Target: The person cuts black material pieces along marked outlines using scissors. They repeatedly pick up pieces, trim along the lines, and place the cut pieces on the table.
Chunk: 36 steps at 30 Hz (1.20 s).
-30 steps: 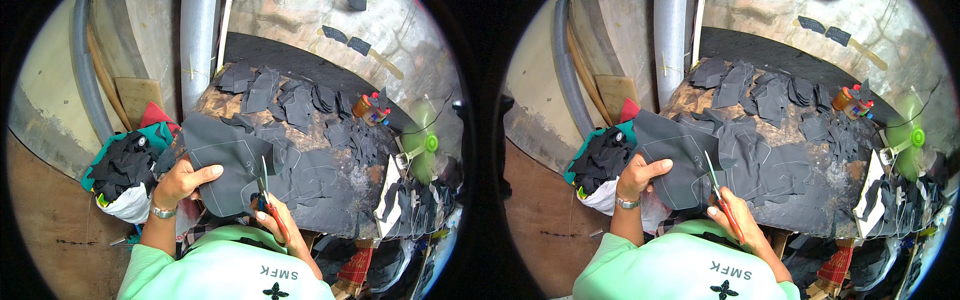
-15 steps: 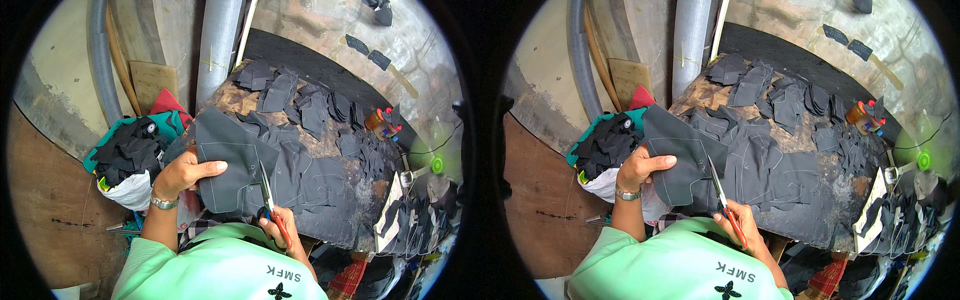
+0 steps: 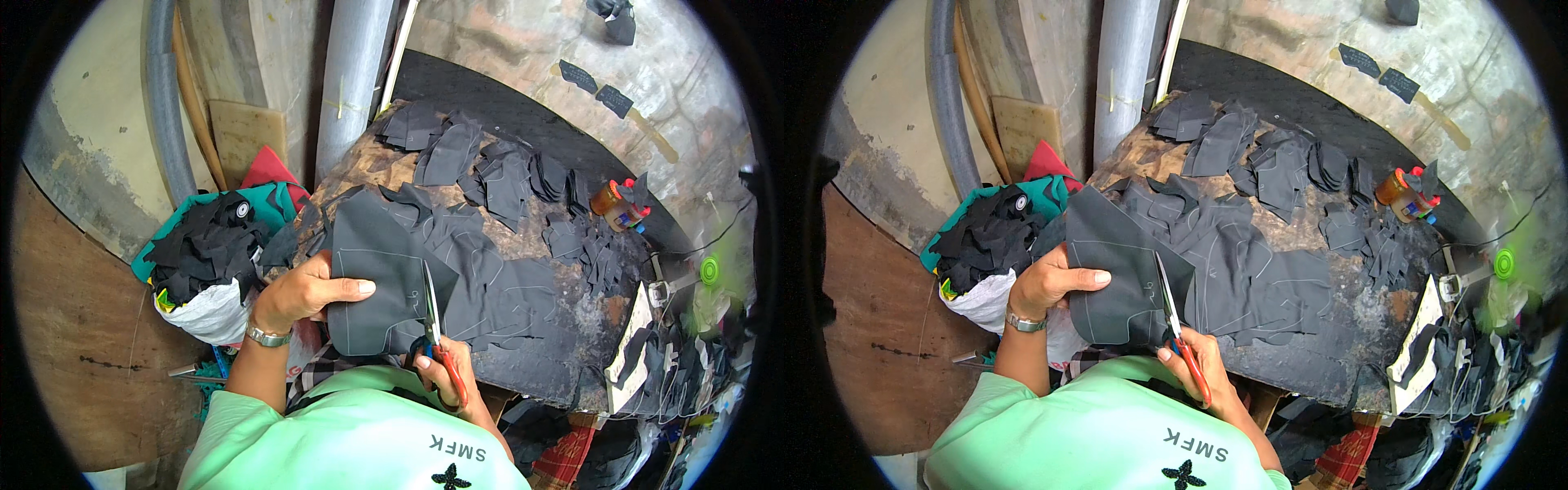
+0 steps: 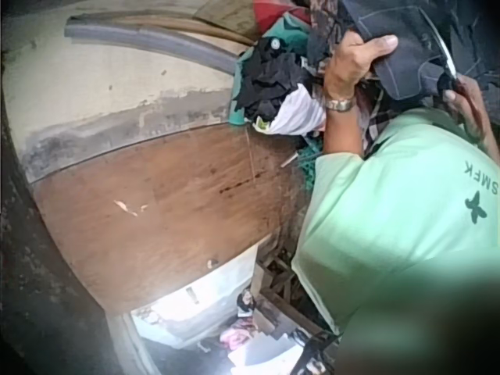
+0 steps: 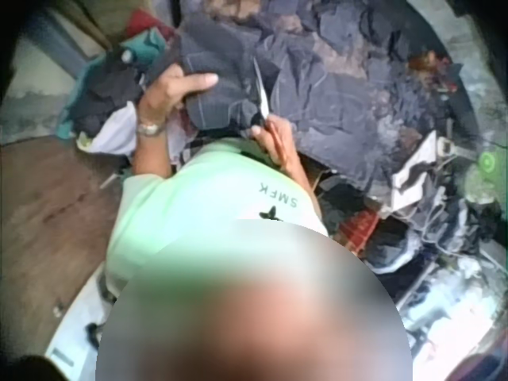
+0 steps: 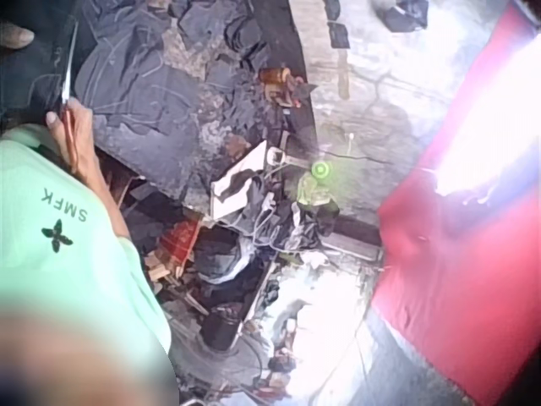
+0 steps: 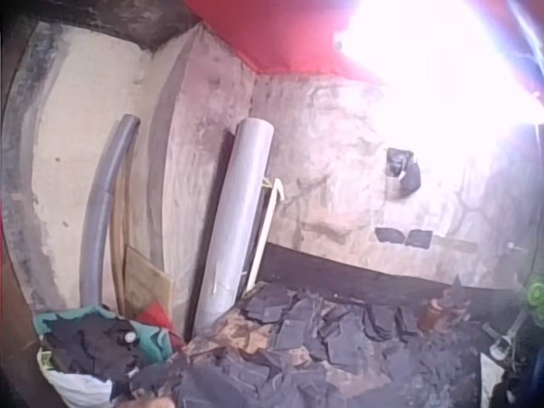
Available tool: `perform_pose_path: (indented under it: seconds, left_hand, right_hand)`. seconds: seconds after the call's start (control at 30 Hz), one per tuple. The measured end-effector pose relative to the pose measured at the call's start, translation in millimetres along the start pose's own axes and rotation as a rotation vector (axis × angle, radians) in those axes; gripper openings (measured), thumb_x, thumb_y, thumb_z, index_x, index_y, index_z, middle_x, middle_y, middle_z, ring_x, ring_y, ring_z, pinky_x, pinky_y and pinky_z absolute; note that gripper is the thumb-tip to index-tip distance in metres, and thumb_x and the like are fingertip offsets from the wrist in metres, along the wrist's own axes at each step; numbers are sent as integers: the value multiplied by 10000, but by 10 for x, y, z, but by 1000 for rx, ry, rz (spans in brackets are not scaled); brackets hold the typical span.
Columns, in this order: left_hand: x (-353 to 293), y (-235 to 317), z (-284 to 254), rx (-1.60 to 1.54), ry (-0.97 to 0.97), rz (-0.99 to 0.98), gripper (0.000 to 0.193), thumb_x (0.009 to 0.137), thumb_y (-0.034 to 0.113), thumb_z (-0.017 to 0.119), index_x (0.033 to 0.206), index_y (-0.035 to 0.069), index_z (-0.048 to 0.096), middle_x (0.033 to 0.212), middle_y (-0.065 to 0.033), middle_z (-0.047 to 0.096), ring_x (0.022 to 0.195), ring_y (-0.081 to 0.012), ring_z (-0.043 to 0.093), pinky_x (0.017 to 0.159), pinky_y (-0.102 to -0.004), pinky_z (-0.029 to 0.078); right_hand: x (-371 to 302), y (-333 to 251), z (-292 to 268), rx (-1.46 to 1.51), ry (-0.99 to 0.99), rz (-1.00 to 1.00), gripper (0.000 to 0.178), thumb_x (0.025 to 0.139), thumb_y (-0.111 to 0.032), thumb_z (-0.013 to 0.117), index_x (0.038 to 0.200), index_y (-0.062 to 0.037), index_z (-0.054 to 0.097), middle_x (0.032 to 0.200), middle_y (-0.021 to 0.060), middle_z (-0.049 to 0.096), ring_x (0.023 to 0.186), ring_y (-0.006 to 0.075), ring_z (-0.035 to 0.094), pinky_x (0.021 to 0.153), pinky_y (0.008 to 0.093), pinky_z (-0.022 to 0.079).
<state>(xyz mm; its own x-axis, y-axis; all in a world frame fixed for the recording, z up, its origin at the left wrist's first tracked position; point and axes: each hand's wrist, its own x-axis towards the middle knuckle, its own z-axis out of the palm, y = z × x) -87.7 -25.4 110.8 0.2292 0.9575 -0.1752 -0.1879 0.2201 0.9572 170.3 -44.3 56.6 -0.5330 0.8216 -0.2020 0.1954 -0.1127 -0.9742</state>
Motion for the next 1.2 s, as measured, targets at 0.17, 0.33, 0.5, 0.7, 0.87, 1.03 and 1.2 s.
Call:
perform_pose_path:
  seconds: [0.17,0.33,0.5,0.7,0.87,1.03,1.2]
  left_hand:
    - [13,24,42,58,-160,-26,246,870,218,658,1015,19,640,765,18,610,547,-19,462,453,-191,329]
    - [73,12,121,68,34,149,296,894,279,644,989,0,669,818,33,632,770,-39,545,693,-225,436]
    - [228,86,45,166,29,156,292,876,249,676,1013,-8,663,863,33,638,779,-38,535,726,-216,454]
    - [320,323,-110,448,-211,110,209,858,166,695,948,-18,656,821,58,614,731,-16,492,660,-214,447]
    - [368,421,-182,468,-280,124,222,861,165,693,955,-31,650,815,56,609,733,-19,488,668,-210,445]
    - [399,448,-216,475,-299,58,266,841,162,711,981,-57,656,881,14,656,796,-52,536,735,-222,459]
    - [426,476,-239,440,-305,28,270,845,154,706,1002,-59,653,895,21,654,805,-50,536,748,-220,461]
  right_hand:
    - [96,-6,67,61,18,-171,291,866,-308,589,882,-20,550,640,11,502,603,117,480,581,281,402]
    - [64,-25,47,155,-3,-89,284,867,-299,580,850,-18,539,585,20,496,529,115,500,505,270,400]
    - [64,14,27,94,-5,-84,288,874,-303,581,830,-24,528,572,30,485,509,113,477,490,278,394]
    - [116,22,48,-95,-3,-120,309,884,-321,584,857,-19,522,617,107,502,579,208,499,590,354,422]
    - [144,-29,51,-189,19,-143,313,870,-299,611,834,-7,507,598,126,499,552,212,487,569,359,417]
    - [143,-15,42,-225,37,-115,290,842,-237,643,770,2,497,551,111,475,507,179,433,521,345,395]
    - [98,28,28,-147,33,-28,265,820,-181,659,712,-3,495,524,64,436,513,110,385,486,311,358]
